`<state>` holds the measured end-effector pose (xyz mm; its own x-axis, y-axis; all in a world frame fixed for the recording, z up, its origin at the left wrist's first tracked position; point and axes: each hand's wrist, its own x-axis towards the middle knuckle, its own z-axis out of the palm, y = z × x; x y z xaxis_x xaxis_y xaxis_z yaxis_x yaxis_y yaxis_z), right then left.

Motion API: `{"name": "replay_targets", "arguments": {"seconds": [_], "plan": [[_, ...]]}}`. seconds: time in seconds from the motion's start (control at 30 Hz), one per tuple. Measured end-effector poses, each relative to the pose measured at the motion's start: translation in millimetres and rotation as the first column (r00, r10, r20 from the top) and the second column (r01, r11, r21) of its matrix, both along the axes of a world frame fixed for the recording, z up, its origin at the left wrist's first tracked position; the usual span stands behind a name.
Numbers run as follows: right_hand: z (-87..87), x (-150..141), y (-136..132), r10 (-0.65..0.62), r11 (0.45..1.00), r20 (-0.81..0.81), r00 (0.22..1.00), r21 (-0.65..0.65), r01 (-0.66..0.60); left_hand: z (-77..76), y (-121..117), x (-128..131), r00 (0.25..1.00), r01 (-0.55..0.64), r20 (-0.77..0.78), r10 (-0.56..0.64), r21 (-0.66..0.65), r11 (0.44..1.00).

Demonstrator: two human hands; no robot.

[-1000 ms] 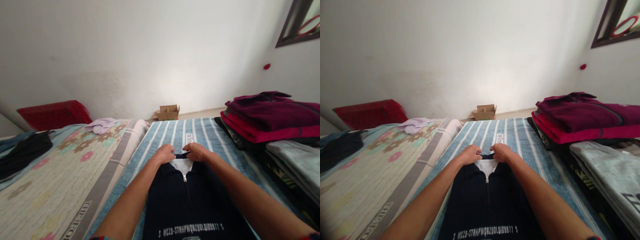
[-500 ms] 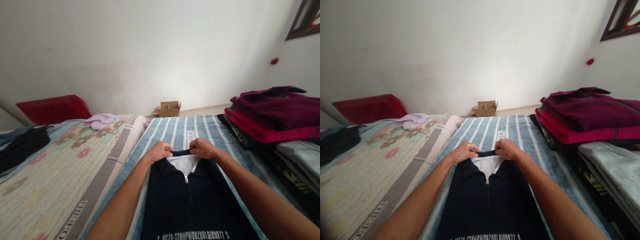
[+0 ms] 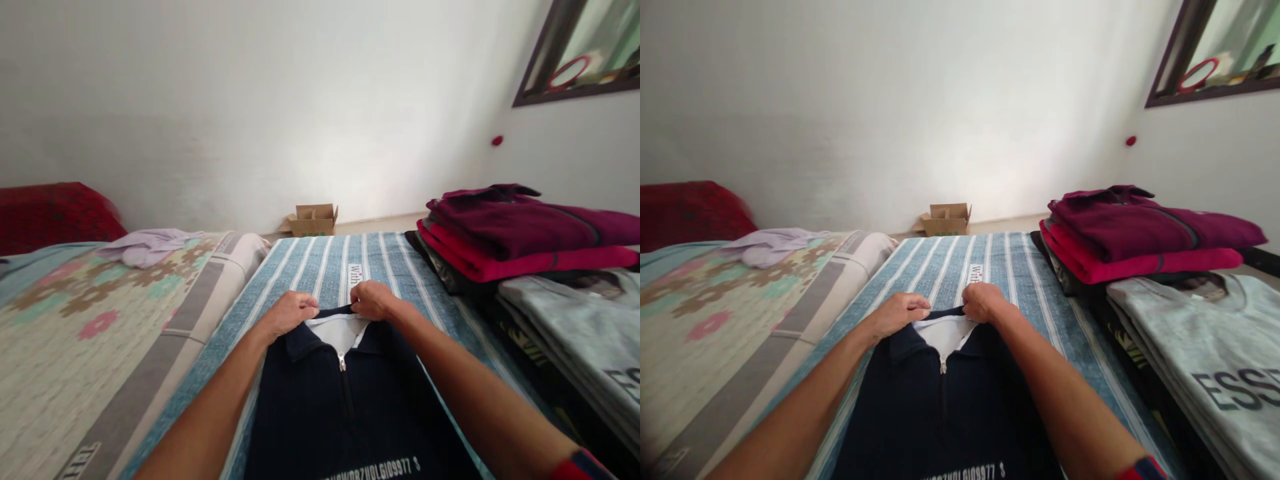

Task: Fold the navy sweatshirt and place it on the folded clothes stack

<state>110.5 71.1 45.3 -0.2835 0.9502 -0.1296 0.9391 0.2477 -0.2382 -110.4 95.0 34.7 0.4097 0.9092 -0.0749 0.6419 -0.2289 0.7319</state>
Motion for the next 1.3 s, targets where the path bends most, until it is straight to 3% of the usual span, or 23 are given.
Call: {"name": "replay_targets", "arguments": {"seconds": [0.23,0.33,0.4,0.57,0.8,0.93,1.03,1.1,1.2,1.3], "plan": [[7.8,-5,-1,-0.028,0.999,0.036,0.999,-0.033,0.029,-2.2,5,5,0.994,-0.01,-0.104,0.02,0.098,0.995],[9.5,-5,-2,-0.039,0.999,0.031,0.999,-0.034,0.04,2.2,4,9,0.974,0.026,-0.226,0.004,0.132,0.991],[9.4,-5,-2,-0.05,0.998,0.03,0.998,-0.031,0.051,7.2,3,15,0.932,0.057,-0.364,0.004,0.157,0.986],[6.8,-6,-1,-0.071,0.997,0.028,0.997,-0.017,0.071,11.0,5,28,0.746,0.081,-0.66,0.093,0.229,0.97],[3.8,-3,-4,-0.108,0.994,0.007,0.994,-0.008,0.108,-2.8,0,32,0.685,0.094,-0.718,0.125,0.257,0.962],[2.5,-1,-5,-0.119,0.993,-0.016,0.993,0.001,0.119,4.1,-9,40,0.66,0.083,-0.734,0.158,0.28,0.956],[1.6,0,-5,-0.129,0.992,-0.028,0.991,0.004,0.129,13.2,-14,52,0.687,0.127,-0.712,0.149,0.319,0.939],[1.0,-1,-5,-0.142,0.99,-0.035,0.989,0.004,0.142,15.5,-15,62,0.753,0.213,-0.656,0.049,0.313,0.925],[0.3,0,-6,-0.154,0.988,-0.049,0.987,0.005,0.154,10.1,-14,72,0.835,0.295,-0.535,-0.125,0.244,0.924],[-0.4,1,-7,-0.154,0.988,-0.065,0.986,0.002,0.154,0.1,-10,74,0.891,0.245,-0.434,-0.134,0.21,0.947]]}}
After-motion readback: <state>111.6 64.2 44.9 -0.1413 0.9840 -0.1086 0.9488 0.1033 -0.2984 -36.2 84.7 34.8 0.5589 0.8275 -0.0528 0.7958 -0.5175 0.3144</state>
